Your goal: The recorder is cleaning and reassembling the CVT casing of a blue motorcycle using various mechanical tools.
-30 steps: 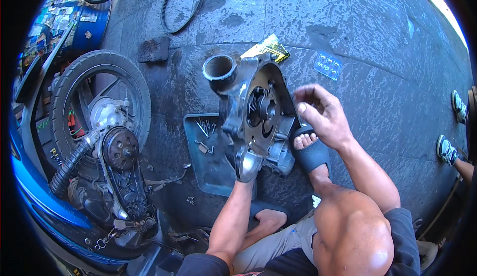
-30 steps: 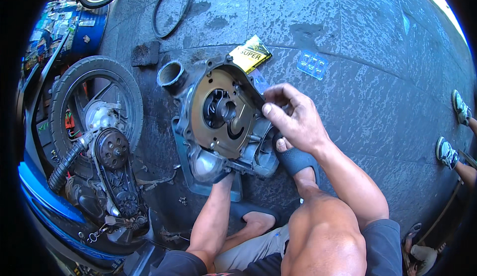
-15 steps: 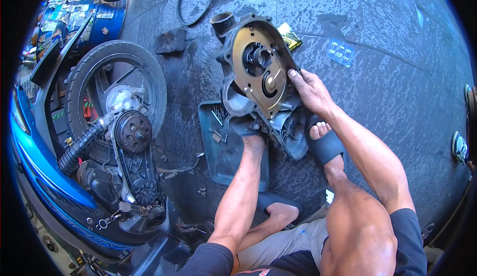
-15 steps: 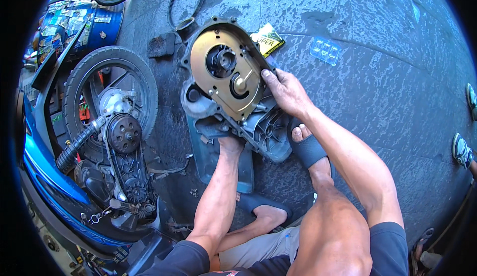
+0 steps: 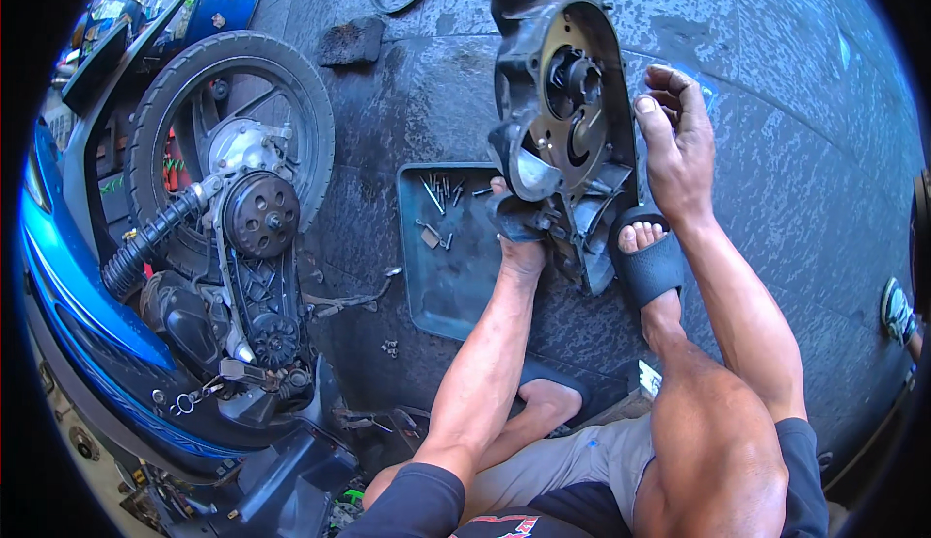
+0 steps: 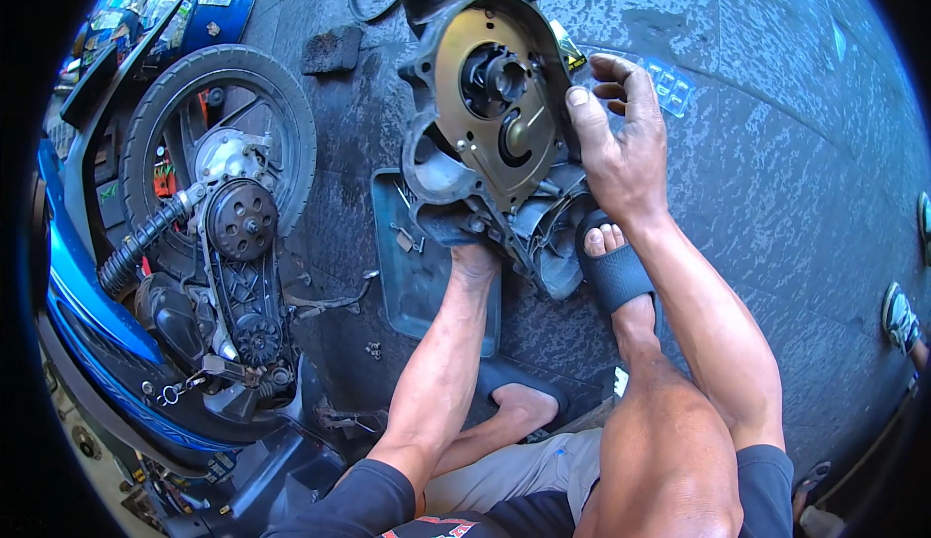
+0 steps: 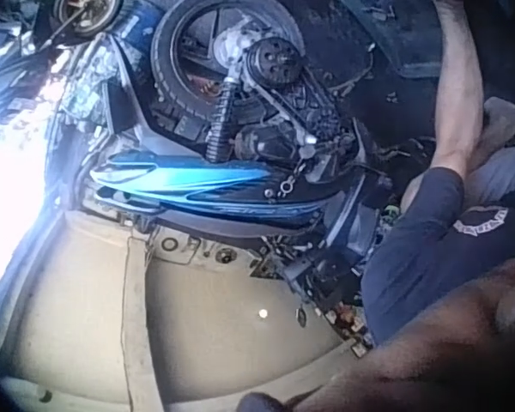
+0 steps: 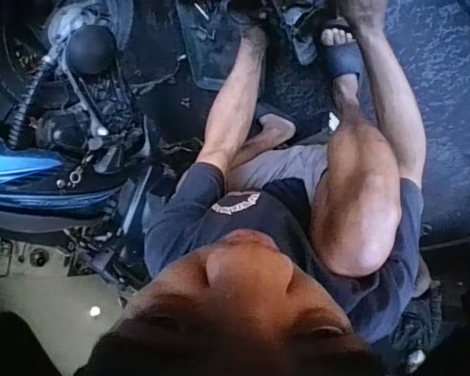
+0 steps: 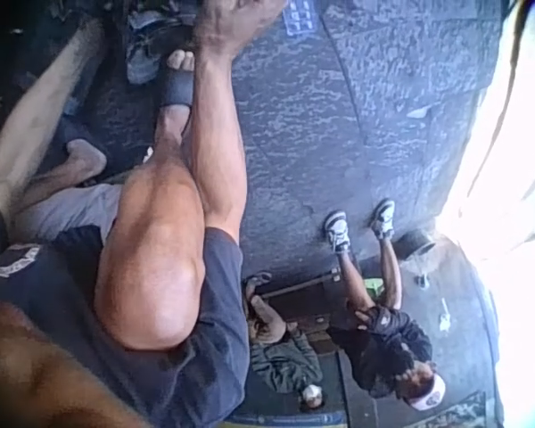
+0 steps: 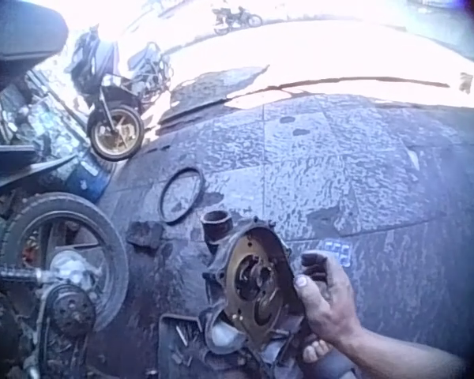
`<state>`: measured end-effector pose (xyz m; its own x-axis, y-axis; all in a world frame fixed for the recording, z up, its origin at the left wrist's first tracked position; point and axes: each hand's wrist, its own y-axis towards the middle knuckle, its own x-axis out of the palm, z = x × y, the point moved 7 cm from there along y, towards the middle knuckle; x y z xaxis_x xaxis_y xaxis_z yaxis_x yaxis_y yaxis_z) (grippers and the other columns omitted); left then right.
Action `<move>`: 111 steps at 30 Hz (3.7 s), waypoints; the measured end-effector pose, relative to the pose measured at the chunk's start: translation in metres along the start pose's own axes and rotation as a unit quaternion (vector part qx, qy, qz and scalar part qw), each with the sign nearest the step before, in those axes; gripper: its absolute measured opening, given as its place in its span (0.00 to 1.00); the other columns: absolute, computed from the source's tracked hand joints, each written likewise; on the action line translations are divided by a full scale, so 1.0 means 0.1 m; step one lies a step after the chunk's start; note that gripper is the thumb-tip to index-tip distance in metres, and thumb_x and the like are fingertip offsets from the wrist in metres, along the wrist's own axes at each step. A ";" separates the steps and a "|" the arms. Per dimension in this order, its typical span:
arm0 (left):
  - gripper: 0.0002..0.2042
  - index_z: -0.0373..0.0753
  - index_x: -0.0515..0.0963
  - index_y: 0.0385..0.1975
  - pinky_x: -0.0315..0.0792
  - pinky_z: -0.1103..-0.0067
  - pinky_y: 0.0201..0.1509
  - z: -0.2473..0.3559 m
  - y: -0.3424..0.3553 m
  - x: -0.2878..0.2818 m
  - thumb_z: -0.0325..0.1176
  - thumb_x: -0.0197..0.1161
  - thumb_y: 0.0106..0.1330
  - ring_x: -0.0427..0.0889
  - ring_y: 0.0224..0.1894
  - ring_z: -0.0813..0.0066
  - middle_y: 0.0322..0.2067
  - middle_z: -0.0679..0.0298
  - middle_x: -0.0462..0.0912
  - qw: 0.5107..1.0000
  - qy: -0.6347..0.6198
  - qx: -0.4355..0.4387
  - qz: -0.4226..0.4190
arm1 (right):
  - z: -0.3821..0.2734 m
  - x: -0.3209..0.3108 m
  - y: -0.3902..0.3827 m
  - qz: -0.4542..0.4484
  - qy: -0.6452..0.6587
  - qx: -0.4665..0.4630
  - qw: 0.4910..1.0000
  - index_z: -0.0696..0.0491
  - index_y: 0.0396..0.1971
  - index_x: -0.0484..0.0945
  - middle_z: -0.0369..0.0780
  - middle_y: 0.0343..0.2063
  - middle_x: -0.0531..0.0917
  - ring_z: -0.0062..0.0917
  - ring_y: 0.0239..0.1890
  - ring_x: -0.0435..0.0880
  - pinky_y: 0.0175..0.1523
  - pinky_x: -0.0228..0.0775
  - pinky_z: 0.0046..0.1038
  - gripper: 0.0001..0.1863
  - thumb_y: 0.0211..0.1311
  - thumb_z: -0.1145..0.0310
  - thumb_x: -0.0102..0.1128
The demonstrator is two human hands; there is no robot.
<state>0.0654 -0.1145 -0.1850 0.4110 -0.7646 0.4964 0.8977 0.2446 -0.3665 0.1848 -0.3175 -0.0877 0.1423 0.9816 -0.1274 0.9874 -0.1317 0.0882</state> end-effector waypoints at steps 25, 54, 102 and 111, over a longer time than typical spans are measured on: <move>0.26 0.36 0.75 0.47 0.73 0.79 0.44 0.14 0.04 0.06 0.57 0.46 0.73 0.78 0.38 0.79 0.37 0.68 0.80 0.997 0.063 0.050 0.000 | -0.34 0.30 0.17 -0.228 0.093 0.230 0.941 0.62 0.36 0.79 0.38 0.22 0.82 0.16 0.23 0.81 0.31 0.75 0.21 0.13 0.66 0.65 0.57; 0.16 0.41 0.75 0.47 0.68 0.78 0.50 -0.17 0.42 -0.47 0.45 0.47 0.74 0.73 0.44 0.81 0.40 0.71 0.76 0.992 0.083 0.061 0.071 | 0.76 0.18 0.06 -0.151 -0.049 0.238 0.958 0.61 0.55 0.74 0.41 0.47 0.80 0.24 0.51 0.74 0.59 0.64 0.27 0.26 0.72 0.53 0.49; 0.08 0.33 0.75 0.35 0.74 0.73 0.38 3.12 0.33 1.18 0.33 0.60 0.65 0.81 0.32 0.63 0.31 0.55 0.78 0.829 0.493 0.247 -0.089 | 0.45 -0.75 0.91 -0.107 -0.205 0.167 0.958 0.56 0.23 0.70 0.31 0.17 0.68 0.15 0.17 0.64 0.19 0.55 0.24 0.14 0.69 0.68 0.52; 0.15 0.34 0.82 0.33 0.76 0.67 0.42 4.67 -2.21 0.40 0.42 0.63 0.60 0.85 0.38 0.53 0.32 0.49 0.84 0.683 0.616 -0.184 0.346 | -0.64 -2.78 -1.47 -0.189 -0.217 0.577 0.764 0.52 0.38 0.81 0.36 0.21 0.78 0.25 0.25 0.79 0.19 0.59 0.26 0.19 0.62 0.50 0.59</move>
<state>-0.0426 0.0793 0.2829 0.0669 -0.5189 -0.8522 0.3627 0.8084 -0.4637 -0.0044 -0.5624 -0.0024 -0.4065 0.8742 -0.2656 0.3317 -0.1296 -0.9344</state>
